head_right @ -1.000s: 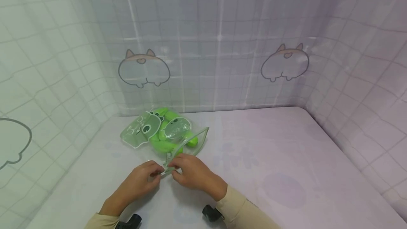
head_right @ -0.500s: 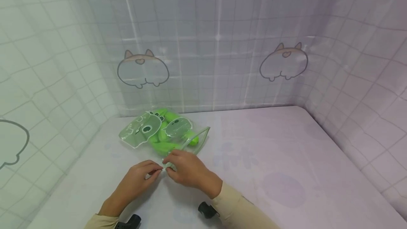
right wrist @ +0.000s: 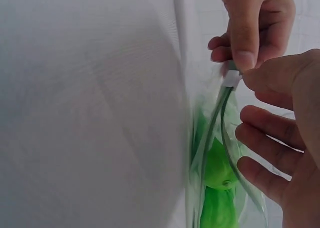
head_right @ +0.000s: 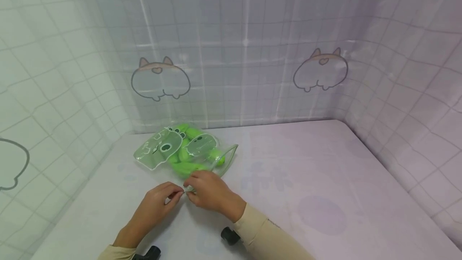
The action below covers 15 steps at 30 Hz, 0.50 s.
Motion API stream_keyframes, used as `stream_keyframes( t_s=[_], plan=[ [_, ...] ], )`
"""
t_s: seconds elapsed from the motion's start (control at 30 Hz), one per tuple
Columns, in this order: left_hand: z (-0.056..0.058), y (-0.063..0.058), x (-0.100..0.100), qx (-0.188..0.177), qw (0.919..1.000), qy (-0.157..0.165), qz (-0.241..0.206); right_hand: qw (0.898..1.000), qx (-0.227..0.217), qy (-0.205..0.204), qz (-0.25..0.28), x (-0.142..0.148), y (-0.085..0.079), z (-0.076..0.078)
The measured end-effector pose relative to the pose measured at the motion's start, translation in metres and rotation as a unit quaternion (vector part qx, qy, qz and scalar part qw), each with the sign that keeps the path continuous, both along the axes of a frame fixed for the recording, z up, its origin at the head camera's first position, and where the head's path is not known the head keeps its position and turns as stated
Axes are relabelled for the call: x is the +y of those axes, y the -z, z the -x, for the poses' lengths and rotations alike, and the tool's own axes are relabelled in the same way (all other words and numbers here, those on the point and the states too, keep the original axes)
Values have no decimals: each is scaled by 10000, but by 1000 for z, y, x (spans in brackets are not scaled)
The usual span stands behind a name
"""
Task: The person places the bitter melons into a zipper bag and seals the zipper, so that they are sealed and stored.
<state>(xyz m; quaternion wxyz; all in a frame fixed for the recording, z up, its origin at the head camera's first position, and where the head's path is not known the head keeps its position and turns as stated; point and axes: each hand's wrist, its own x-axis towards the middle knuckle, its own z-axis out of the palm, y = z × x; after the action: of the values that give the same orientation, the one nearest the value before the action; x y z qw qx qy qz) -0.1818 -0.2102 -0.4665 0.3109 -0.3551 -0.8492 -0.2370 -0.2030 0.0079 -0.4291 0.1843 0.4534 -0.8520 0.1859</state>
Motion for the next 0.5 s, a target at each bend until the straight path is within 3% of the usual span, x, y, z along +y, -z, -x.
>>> stream_keyframes(
  t_s=[0.2, 0.5],
  plan=[
    [0, -2, 2, 135, 9996, 220, -144, 9992, -237, 223, -246, -3, -1, 0],
    [-1, -2, 4, 375, 9985, 328, -220, 9986, -226, 298, -374, -7, 4, 2]
  ],
)
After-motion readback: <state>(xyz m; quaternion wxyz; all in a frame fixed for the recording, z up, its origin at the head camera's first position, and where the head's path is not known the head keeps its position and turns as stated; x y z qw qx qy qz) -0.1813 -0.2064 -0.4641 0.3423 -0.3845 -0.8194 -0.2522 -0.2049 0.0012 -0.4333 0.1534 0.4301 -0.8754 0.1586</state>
